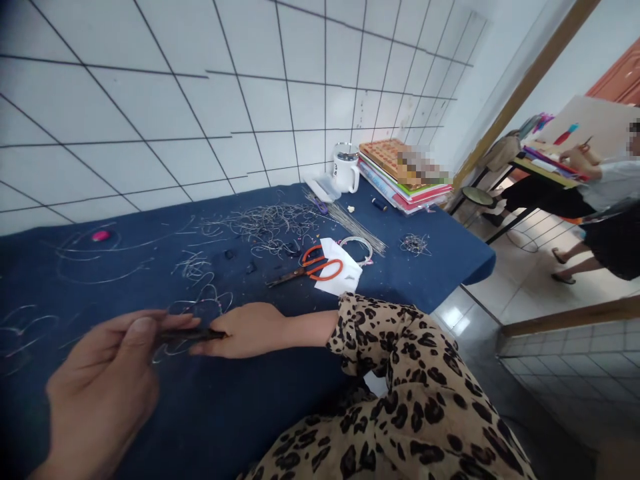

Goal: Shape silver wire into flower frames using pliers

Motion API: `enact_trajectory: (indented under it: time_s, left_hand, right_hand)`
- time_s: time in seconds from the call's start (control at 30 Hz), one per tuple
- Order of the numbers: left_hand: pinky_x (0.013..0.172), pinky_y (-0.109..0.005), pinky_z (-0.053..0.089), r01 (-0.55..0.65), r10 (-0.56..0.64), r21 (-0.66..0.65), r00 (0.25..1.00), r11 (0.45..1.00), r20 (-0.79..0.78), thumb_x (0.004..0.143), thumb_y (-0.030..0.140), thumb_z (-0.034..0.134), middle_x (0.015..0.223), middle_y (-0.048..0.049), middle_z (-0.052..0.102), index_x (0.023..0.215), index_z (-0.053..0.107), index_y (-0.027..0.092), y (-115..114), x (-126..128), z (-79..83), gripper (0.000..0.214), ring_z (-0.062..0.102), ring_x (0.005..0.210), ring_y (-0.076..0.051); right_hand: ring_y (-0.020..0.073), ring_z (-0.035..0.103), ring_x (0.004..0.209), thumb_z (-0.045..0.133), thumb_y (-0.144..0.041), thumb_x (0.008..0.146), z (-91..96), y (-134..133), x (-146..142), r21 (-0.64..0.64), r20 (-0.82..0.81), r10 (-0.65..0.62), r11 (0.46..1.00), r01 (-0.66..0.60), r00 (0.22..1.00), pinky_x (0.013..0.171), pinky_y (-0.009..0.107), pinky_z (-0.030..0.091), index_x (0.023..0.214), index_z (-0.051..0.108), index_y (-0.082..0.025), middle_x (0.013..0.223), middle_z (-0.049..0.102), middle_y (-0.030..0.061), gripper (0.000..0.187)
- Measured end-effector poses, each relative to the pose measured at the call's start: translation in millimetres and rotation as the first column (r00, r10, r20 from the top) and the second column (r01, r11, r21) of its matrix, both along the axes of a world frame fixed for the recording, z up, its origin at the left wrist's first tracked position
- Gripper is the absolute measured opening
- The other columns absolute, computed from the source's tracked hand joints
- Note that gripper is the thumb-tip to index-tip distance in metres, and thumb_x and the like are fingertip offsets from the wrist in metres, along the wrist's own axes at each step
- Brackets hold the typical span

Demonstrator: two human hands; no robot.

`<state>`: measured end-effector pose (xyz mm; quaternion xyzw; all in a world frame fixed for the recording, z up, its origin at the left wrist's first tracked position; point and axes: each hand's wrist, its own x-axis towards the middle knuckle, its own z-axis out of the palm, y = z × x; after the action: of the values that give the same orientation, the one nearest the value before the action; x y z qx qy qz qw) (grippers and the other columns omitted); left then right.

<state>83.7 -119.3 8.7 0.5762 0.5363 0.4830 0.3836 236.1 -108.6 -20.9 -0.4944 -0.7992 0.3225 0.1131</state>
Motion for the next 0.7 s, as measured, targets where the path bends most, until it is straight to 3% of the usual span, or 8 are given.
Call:
enact_trajectory:
  time_s: [0.1, 0.3, 0.47, 0.7]
  left_hand:
    - [0.084, -0.036, 0.051, 0.013, -0.013, -0.032, 1.000, 0.999, 0.006, 0.084, 0.036, 0.054, 0.087, -0.0043, 0.069, 0.094, 0.061, 0.018, 2.4, -5.1, -4.6, 0.021, 0.067, 0.081, -0.019]
    - [0.079, -0.034, 0.052, 0.025, -0.024, 0.031, 1.000, 0.999, -0.011, 0.085, 0.036, 0.053, 0.085, -0.0040, 0.069, 0.091, 0.062, 0.017, 6.9, -8.5, -9.3, 0.022, 0.067, 0.078, -0.018]
    - [0.074, -0.031, 0.054, 0.055, -0.055, 0.038, 0.998, 0.998, -0.006, 0.085, 0.035, 0.052, 0.084, -0.0033, 0.068, 0.092, 0.062, 0.016, 6.8, -7.2, -7.9, 0.023, 0.066, 0.076, -0.016]
    - [0.081, -0.037, 0.052, 0.062, -0.061, 0.022, 0.997, 0.998, -0.050, 0.085, 0.039, 0.051, 0.085, -0.0029, 0.068, 0.094, 0.062, 0.017, 9.9, -10.5, -12.8, 0.026, 0.066, 0.083, -0.021]
  right_hand:
    - [0.0126, 0.056, 0.069, 0.031, -0.068, 0.082, -0.1, -1.2, -1.3, 0.023, 0.000, 0.000, 1.000, 0.000, 1.000, 0.052, 0.021, 0.028, 0.083, 0.059, -0.021, 0.075, 0.061, -0.0013, 0.054]
    - [0.0104, 0.051, 0.061, 0.032, -0.065, 0.084, 3.2, -1.7, -5.7, 0.064, 0.032, -0.009, 0.998, 0.007, 0.999, 0.051, 0.021, 0.026, 0.081, 0.060, -0.020, 0.071, 0.059, -0.0018, 0.053]
    - [0.0125, 0.055, 0.068, 0.032, -0.065, 0.084, 2.1, -0.4, -9.5, 0.078, 0.059, -0.017, 0.997, 0.013, 0.998, 0.051, 0.022, 0.026, 0.088, 0.062, -0.021, 0.078, 0.062, -0.0003, 0.054]
    - [0.0150, 0.058, 0.072, 0.025, -0.070, 0.082, 5.1, -0.2, -10.9, 0.071, 0.119, -0.017, 0.997, 0.009, 0.993, 0.051, 0.022, 0.028, 0.087, 0.061, -0.021, 0.081, 0.064, 0.0007, 0.061]
